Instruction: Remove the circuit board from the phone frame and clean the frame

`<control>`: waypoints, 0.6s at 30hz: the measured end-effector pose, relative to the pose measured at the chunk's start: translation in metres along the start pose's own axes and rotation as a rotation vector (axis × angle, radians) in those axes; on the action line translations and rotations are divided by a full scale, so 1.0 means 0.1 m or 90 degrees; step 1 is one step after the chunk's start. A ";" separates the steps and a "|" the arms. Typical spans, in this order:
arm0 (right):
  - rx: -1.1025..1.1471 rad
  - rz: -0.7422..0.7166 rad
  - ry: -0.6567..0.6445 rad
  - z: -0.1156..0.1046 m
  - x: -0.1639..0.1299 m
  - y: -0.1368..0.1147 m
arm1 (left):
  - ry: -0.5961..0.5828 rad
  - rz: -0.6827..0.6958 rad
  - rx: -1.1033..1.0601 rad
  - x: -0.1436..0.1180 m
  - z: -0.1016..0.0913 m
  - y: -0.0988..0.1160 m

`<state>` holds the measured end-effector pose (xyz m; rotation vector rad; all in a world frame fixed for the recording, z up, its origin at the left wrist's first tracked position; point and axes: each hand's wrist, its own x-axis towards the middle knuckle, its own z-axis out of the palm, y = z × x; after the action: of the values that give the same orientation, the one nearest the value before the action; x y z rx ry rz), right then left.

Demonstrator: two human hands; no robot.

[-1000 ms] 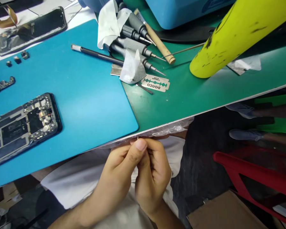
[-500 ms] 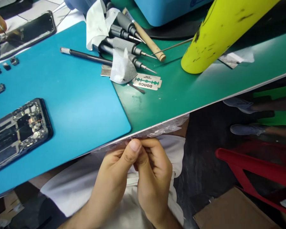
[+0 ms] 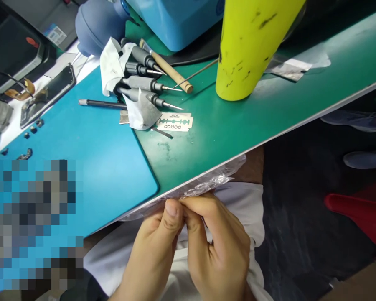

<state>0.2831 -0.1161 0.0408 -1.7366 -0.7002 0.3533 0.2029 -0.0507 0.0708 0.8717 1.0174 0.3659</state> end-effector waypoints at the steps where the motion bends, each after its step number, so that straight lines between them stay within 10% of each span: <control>1: -0.014 -0.017 -0.020 -0.02 0.02 0.00 | 0.005 0.002 0.007 0.00 0.00 -0.01; 18: -0.044 -0.134 -0.108 -0.29 0.27 0.32 | 0.022 -0.018 0.080 0.10 0.11 0.07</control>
<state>0.3295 -0.1261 0.0218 -1.6922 -1.0191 0.3363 0.2185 -0.0453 0.0732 0.9649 1.0922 0.2956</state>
